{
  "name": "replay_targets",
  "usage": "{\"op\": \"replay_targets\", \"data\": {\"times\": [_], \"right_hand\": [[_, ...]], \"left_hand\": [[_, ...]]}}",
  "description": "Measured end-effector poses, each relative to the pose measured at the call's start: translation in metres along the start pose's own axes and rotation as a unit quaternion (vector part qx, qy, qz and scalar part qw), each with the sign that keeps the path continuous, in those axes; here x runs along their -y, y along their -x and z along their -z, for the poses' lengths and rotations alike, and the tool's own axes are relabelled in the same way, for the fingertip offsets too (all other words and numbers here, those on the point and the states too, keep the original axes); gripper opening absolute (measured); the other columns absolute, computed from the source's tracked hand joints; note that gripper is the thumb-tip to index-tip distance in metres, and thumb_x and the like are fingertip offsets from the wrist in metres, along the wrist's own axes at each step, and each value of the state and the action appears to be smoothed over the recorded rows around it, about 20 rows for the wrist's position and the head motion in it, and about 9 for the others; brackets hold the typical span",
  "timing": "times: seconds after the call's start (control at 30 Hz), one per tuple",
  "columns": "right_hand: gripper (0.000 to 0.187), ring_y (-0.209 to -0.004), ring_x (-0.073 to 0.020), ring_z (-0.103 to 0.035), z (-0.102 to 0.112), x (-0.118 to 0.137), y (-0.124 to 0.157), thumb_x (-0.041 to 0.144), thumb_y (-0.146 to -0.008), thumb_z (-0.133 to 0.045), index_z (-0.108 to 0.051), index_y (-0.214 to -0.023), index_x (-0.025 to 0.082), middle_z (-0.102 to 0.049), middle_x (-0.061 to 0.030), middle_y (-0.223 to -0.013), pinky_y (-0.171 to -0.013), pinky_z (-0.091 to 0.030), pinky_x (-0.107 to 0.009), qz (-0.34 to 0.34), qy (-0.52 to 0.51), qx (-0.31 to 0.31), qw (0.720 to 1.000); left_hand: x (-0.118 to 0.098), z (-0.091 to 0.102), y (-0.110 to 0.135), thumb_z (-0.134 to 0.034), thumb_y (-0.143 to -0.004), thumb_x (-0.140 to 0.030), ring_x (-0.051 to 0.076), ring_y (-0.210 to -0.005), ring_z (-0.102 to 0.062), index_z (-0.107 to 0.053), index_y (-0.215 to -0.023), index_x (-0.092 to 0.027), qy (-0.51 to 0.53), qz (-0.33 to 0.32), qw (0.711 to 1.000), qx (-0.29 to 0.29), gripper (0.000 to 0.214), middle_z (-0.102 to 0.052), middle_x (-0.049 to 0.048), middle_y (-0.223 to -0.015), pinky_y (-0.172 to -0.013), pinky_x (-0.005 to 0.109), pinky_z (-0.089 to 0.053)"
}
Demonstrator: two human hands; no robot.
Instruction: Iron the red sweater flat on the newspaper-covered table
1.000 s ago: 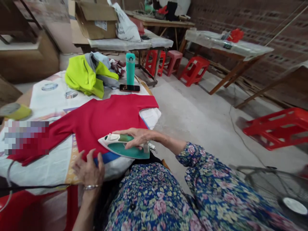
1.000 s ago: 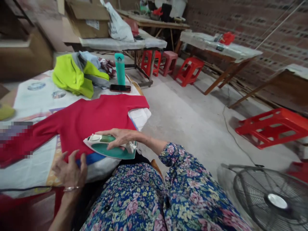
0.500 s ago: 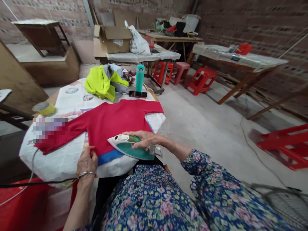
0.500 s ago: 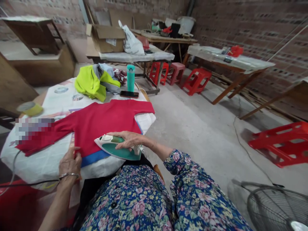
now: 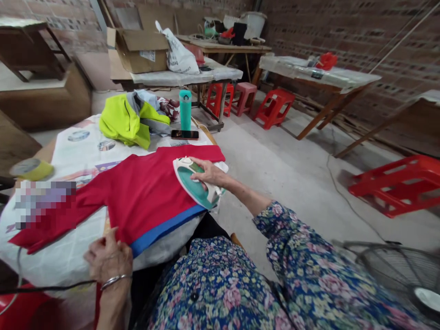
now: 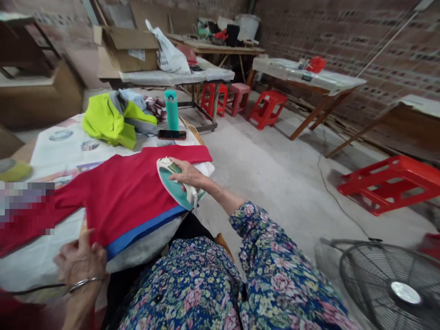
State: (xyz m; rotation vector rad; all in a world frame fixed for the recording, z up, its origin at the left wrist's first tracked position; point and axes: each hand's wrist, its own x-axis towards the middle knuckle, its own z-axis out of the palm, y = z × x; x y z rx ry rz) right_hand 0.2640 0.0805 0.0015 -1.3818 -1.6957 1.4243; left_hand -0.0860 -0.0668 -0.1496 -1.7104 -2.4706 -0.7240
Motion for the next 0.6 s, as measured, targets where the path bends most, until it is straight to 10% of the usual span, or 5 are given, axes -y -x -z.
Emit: {"op": "replay_targets", "data": {"times": [0.1,0.27,0.6], "right_hand": [[0.083,-0.046,-0.0099,-0.055,0.015,0.000,-0.028,0.011,-0.100,-0.072,-0.043,-0.178,0.017,-0.059,0.0059,-0.072,-0.046,-0.046,-0.019,-0.011,0.017,-0.052,0.998],[0.072,-0.046,-0.0114,-0.053,0.041,-0.004,-0.057,0.009,-0.102,-0.070,-0.052,-0.171,0.018,-0.056,0.0063,-0.071,-0.048,-0.051,-0.023,-0.048,-0.020,-0.117,0.992],[0.063,-0.047,-0.0121,-0.051,0.074,-0.012,-0.064,0.003,-0.104,-0.060,-0.056,-0.167,0.014,-0.049,0.0066,-0.068,-0.044,-0.049,-0.022,-0.092,-0.038,-0.269,0.958]], "left_hand": [[-0.040,-0.016,-0.005,-0.051,-0.099,-0.030,0.045,-0.137,-0.059,-0.074,-0.141,-0.026,0.009,-0.063,0.998,-0.024,0.048,-0.065,0.0189,-0.152,-0.108,0.069,-0.053],[-0.103,-0.042,-0.014,-0.052,-0.106,-0.039,0.045,-0.164,-0.042,-0.069,-0.156,-0.028,0.002,-0.161,0.981,0.109,0.054,-0.058,0.0184,-0.171,-0.128,0.086,-0.027],[-0.100,-0.036,-0.009,-0.081,-0.094,-0.055,0.056,-0.168,-0.033,-0.066,-0.162,-0.031,-0.049,-0.248,0.954,0.161,0.073,-0.047,0.0198,-0.179,-0.126,0.093,-0.021]]}}
